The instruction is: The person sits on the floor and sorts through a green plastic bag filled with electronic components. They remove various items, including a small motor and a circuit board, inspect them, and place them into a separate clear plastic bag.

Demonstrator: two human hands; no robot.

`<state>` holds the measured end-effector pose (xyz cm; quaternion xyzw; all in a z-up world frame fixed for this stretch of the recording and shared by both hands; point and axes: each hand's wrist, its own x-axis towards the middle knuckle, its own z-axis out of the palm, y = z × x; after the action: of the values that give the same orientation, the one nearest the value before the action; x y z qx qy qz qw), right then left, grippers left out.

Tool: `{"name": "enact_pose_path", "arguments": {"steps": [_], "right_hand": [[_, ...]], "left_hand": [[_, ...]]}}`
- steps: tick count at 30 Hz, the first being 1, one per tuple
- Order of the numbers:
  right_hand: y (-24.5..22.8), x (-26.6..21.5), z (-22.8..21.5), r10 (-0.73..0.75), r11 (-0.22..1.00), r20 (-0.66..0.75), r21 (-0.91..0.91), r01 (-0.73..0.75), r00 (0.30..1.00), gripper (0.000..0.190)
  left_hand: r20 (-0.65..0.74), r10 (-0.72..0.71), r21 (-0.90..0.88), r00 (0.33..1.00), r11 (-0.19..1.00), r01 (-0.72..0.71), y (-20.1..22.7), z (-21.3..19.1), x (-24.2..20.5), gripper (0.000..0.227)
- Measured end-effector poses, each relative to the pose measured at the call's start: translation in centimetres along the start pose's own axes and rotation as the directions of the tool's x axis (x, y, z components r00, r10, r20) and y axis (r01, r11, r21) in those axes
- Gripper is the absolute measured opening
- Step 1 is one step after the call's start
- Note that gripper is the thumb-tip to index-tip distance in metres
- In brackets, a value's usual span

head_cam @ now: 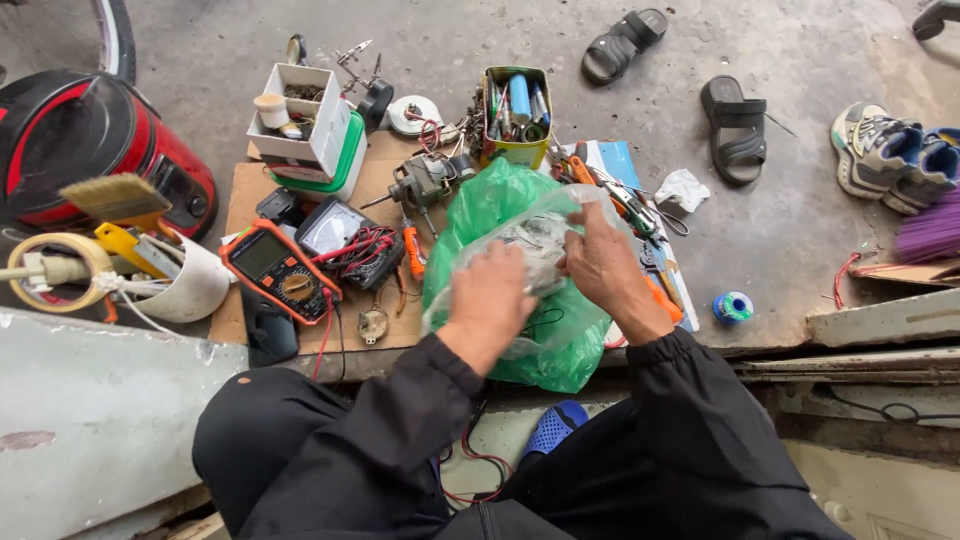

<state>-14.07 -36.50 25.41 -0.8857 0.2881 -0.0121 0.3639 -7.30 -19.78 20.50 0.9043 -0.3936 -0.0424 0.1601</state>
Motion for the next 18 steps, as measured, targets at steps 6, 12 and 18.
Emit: {"name": "enact_pose_path", "arguments": {"steps": [6,12,18], "right_hand": [[2.3,0.5,-0.8,0.025,0.999,-0.038,-0.042,-0.026,0.999,0.028],[-2.3,-1.9,-1.0,-0.262,0.954,0.187,0.199,0.225,0.947,0.05],[0.8,-1.1,-1.5,-0.144,0.94,-0.103,0.297,0.168,0.984,0.021]], "left_hand": [[0.065,-0.204,-0.209,0.977,0.954,0.213,-4.1,-6.0,-0.9,0.026],[-0.088,-0.143,-0.63,0.986,0.774,0.056,-1.4,-10.1,3.2,0.019],[-0.147,-0.009,-0.801,0.989,0.588,-0.114,2.3,-12.3,2.4,0.032]]}}
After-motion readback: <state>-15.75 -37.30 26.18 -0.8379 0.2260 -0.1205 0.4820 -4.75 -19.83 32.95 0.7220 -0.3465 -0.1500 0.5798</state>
